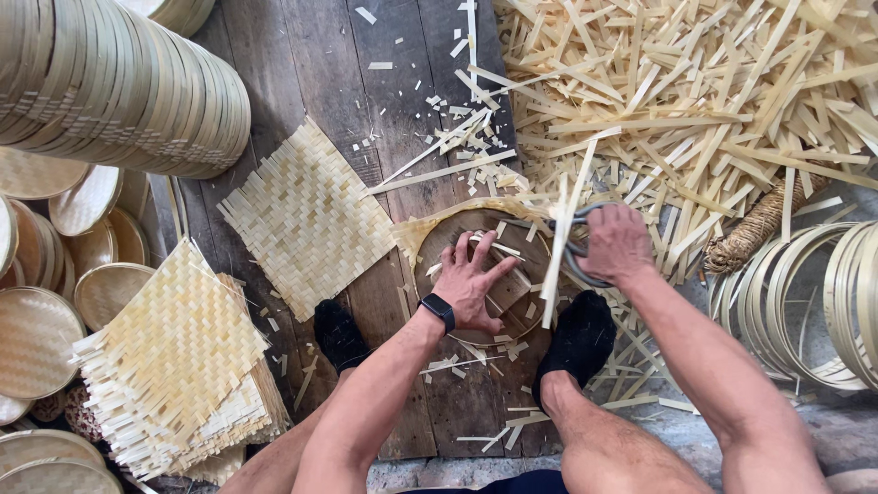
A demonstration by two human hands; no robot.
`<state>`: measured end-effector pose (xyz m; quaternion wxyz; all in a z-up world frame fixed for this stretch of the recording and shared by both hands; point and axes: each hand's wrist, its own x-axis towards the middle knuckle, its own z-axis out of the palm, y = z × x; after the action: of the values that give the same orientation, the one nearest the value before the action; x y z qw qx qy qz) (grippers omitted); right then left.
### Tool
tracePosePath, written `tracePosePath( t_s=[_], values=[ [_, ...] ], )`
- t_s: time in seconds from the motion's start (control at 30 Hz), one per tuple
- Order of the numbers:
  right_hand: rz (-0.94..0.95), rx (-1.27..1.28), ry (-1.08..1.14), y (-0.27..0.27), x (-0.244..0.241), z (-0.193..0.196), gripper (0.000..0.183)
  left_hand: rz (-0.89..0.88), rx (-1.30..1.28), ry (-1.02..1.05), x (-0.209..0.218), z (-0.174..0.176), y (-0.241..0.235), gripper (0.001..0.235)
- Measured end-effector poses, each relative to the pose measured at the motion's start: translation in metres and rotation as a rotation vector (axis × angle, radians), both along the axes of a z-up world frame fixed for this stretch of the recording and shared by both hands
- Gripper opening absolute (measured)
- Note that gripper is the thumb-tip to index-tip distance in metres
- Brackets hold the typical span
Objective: The person assembles a circular bamboo basket by fitting a woven square mat into a mold, securing it with a bamboo ring, and trimming the excess material with shears.
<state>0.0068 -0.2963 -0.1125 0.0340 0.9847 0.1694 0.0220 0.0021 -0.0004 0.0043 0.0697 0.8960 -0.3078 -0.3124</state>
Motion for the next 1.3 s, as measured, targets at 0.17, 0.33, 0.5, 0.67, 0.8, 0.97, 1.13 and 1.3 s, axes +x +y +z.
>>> tracePosePath(
  t_s=[0.17, 0.33, 0.5, 0.67, 0.8, 0.97, 1.13, 1.3],
  values=[
    [-0.02, 0.011, 0.181, 0.012, 0.011, -0.014, 0.034, -0.12, 0.035, 0.0, 0.005, -0.002, 0.007, 0.12],
    [-0.059, -0.015, 0.392, -0.029, -0.005, -0.028, 0.03, 0.385, -0.322, -0.387, -0.03, -0.021, 0.001, 0.13],
    [-0.038, 0.03, 0.137, 0.008, 0.006, 0.009, 0.055, 0.961, -0.026, -0.111, -0.039, -0.031, -0.04, 0.135],
    [-0.197, -0.007, 0.568, 0.016, 0.022, 0.026, 0.034, 0.732, 0.005, -0.116, -0.029, -0.015, -0.033, 0.124],
    [-0.24, -0.042, 0.775, -0.005, 0.008, 0.033, 0.03, 0.565, -0.036, -0.136, -0.029, -0.012, -0.017, 0.121],
    [-0.031, 0.008, 0.044, 0.014, 0.008, 0.034, 0.043, 0.477, -0.067, -0.131, -0.028, -0.015, -0.013, 0.119],
    [-0.108, 0.016, 0.382, 0.009, 0.011, 0.007, 0.032, 0.345, -0.131, -0.11, -0.023, -0.014, -0.002, 0.117],
    [-0.034, 0.181, 0.166, -0.022, -0.004, -0.01, 0.03, 0.2, -0.113, -0.098, -0.017, -0.014, 0.004, 0.114]
  ],
)
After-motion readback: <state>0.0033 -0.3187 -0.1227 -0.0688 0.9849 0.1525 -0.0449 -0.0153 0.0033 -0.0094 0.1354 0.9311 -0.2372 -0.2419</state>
